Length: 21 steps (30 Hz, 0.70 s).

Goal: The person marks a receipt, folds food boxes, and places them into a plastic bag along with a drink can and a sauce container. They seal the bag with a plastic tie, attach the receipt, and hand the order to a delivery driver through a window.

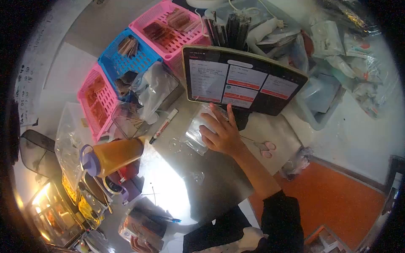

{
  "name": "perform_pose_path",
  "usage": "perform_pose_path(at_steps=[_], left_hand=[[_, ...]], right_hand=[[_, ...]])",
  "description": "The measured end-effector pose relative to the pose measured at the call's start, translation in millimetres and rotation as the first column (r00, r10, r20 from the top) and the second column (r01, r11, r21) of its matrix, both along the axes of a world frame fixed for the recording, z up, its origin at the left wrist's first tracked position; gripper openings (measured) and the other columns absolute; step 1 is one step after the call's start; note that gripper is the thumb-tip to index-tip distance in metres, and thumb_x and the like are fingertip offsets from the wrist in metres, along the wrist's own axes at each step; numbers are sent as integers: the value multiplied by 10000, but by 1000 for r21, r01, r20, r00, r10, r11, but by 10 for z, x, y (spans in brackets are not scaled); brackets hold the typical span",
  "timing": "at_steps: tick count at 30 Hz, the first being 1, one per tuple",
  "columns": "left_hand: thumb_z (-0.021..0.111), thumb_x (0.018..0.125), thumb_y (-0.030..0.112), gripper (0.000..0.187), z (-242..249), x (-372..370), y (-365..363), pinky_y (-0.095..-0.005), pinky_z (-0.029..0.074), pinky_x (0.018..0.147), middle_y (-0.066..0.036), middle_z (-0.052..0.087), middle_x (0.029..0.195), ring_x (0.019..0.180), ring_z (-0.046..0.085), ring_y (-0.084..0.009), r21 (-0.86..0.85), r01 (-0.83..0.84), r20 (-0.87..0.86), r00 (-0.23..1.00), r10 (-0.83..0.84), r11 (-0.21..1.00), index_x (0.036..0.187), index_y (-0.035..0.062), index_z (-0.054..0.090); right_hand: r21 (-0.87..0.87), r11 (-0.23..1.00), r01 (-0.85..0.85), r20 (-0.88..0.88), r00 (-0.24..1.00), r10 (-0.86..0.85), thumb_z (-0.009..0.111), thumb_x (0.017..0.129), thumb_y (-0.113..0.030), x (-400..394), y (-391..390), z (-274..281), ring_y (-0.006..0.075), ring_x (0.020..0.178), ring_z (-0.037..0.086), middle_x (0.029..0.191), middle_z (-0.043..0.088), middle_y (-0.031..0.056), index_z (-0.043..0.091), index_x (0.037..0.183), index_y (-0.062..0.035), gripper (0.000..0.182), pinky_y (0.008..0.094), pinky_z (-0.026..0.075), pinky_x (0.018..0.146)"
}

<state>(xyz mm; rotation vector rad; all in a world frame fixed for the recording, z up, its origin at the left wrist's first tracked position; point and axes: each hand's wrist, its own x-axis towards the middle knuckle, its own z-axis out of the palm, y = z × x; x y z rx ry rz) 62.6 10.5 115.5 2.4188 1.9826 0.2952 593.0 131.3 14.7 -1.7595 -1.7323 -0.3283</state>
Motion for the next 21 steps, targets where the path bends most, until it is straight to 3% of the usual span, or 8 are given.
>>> perform_pose_path(at_steps=[3,6,13,18,21], left_hand=[[543,904,400,478,-28,-21,-17,-543,308,975,-203,473,1215,1144,419,-385,-3,-14,16,1000,14,1000,1169,7,481],[545,904,396,484,-33,-44,-25,-542,307,975,-208,463,1224,1150,405,-388,-11,-7,10,1000,7,1000,1175,0,476],[557,891,416,518,-15,-87,-42,-531,311,970,-209,469,1219,1148,402,-381,-7,1,48,999,0,1000,1173,-13,485],[560,878,467,541,-87,-185,-77,-528,301,967,-185,502,1207,1142,419,-361,48,-5,84,996,1,999,1150,0,520],[554,875,448,517,-161,-238,-117,-532,260,1003,-177,493,1242,1183,408,-363,79,-17,169,986,4,997,1158,16,517]], right_hand=[[21,1000,10,6,1000,-10,668,722,-150,-1,51,-15,322,1239,477,1099,596,68,629,787,-140,77,626,157,1082],[-10,999,37,42,998,-36,651,750,-176,21,77,-68,324,1321,369,1180,540,68,585,809,-149,92,641,132,1090],[24,998,58,-14,998,-58,656,758,-157,-112,-11,109,329,1302,395,1169,543,79,598,837,-132,101,638,183,1070],[45,994,103,-181,979,-94,688,726,-97,-751,-595,379,338,1220,485,1105,565,92,619,864,-134,159,604,214,1066],[-2,985,171,-256,952,-166,674,766,-115,-1378,-1238,508,312,1184,503,1139,547,104,612,885,-119,134,600,260,1046]])
